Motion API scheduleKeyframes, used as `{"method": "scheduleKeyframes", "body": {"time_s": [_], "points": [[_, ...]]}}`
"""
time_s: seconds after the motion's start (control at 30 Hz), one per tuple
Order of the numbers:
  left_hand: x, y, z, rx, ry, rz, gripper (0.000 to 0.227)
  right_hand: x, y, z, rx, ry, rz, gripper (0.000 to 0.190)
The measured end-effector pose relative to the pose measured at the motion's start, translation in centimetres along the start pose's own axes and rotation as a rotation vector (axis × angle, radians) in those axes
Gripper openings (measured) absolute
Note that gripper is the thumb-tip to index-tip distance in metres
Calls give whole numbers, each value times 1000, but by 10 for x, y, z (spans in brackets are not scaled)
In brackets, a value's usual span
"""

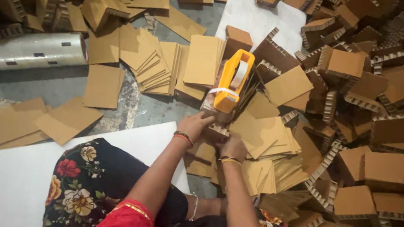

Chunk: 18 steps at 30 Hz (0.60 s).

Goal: The person sits on the floor and assembles small cardboard boxes by folding the flaps and securing them with clear tape from a yellow dispenser. They repeatedly pick up flat cardboard pieces, fold them into box shapes, apply tape, and place the finished boxes into a growing pile.

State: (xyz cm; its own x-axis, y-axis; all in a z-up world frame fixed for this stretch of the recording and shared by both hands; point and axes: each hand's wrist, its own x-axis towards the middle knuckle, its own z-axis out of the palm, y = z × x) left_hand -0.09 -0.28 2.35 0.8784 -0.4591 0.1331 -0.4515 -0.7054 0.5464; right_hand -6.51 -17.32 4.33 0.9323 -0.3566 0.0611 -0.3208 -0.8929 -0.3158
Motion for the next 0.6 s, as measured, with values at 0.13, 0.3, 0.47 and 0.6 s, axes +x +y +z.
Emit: {"method": "scheduleKeyframes", "body": {"time_s": [0.13,0.3,0.47,0.6], "points": [[-1,3,-2,42,3,-11,36,30,8,-2,391,80,-365,64],[-8,0,-1,15,37,61,34,101,1,-4,760,-277,111,44],[-17,-2,31,43,190,280,35,98,25,1,404,-461,52,30],[-29,5,28,82,119,379,32,61,68,26,919,-677,246,27]]}}
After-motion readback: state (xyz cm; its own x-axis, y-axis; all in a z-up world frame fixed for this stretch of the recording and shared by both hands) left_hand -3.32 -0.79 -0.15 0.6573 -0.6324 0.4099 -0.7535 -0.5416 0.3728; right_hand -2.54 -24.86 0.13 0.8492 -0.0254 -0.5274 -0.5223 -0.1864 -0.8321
